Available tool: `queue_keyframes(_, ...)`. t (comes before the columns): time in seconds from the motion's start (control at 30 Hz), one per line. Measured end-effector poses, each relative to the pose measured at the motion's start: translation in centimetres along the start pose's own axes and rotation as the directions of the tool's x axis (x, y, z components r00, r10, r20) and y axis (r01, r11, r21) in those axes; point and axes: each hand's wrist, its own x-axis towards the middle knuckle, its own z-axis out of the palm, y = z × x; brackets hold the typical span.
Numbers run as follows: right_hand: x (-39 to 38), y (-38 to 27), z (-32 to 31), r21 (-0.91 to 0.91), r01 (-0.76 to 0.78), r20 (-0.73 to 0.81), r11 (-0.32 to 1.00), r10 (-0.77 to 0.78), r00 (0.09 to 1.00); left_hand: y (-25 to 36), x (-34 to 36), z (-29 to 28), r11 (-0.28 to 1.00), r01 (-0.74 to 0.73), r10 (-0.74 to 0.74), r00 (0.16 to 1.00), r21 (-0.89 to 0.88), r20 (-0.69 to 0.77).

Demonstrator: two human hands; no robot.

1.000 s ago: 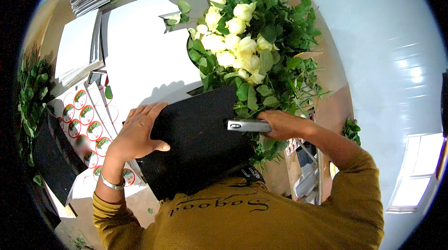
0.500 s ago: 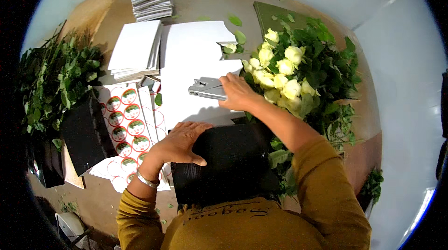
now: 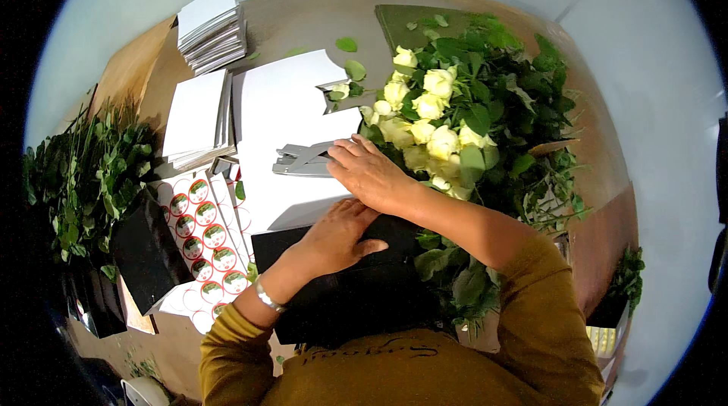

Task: The person arranges white roses and green leaves into a black rectangular box, using a stapler to secure the wrapping. The person places the flowers and leaves into the box, folds the wrapping, and staples it closed.

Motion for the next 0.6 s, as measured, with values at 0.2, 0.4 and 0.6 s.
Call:
queue_keyframes(0.2,-2.7,-0.5,-3.6,-0.002,0.066,0.043,0.998,-0.066,0.997,-1.2,4.4,2.9,0.991,0.020,-0.007,0.995,-0.130,0.097)
queue_keyframes(0.4,-3.3,-1.3,-4.4,-0.076,0.165,-0.039,0.983,-0.168,0.985,-2.2,4.7,2.7,0.970,0.131,-0.076,0.964,-0.206,0.253)
queue_keyframes(0.6,-3.2,-1.4,-4.3,-0.081,0.212,-0.029,0.974,-0.215,0.976,-3.7,4.2,2.0,0.906,0.254,-0.154,0.943,-0.339,0.295)
